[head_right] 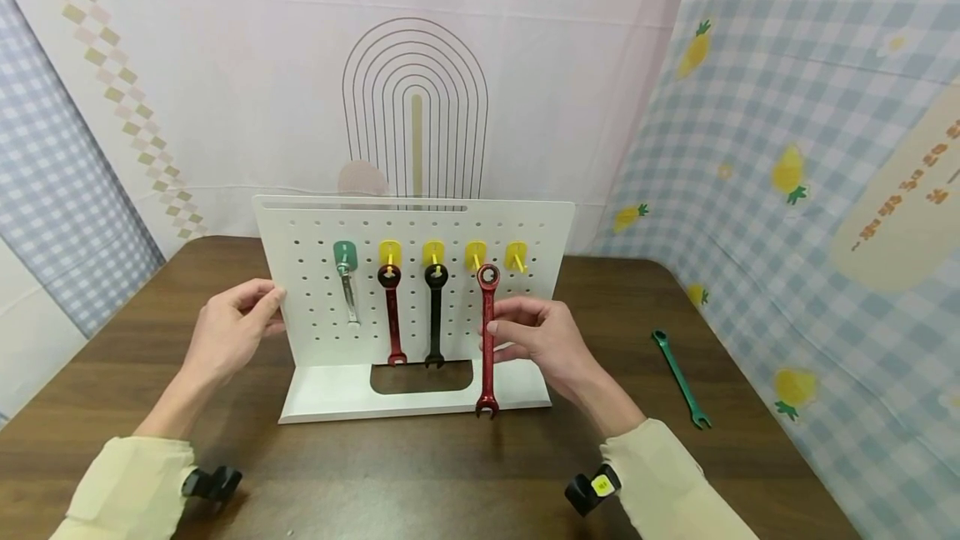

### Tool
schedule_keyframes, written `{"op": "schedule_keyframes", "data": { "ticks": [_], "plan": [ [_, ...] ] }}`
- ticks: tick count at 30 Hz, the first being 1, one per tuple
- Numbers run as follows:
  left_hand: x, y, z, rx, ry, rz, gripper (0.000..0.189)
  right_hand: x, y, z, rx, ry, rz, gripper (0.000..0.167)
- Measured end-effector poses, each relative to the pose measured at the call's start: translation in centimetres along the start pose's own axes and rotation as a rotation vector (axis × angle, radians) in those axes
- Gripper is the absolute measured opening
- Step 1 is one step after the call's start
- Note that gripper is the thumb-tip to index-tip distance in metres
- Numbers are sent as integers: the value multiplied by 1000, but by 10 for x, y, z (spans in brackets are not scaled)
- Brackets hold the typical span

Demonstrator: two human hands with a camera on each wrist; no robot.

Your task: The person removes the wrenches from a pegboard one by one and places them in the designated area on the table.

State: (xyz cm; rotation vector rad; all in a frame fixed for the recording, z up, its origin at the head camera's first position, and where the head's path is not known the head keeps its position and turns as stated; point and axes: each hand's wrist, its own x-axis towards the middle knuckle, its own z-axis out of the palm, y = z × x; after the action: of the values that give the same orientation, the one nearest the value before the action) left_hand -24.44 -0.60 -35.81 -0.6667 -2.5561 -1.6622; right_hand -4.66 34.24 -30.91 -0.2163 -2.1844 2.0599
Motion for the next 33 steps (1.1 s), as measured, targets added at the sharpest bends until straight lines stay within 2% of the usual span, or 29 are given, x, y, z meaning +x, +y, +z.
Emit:
{"op": "schedule_keyframes", "data": {
  "ticks": [10, 15, 29, 33],
  "plan": [
    [0, -2, 1, 0, 3, 4, 34, -7, 7, -11, -11, -13, 27, 14],
    [0, -2, 0, 2, 5, 11, 34, -11, 9, -17, -13, -8, 20, 18],
    [0, -1, 0, 2, 4, 13, 34, -18, 19, -32, -20, 26, 61, 22],
    [0, -1, 0, 5, 2, 11, 34, -20, 21, -37, -18, 52, 81, 18]
  ]
}}
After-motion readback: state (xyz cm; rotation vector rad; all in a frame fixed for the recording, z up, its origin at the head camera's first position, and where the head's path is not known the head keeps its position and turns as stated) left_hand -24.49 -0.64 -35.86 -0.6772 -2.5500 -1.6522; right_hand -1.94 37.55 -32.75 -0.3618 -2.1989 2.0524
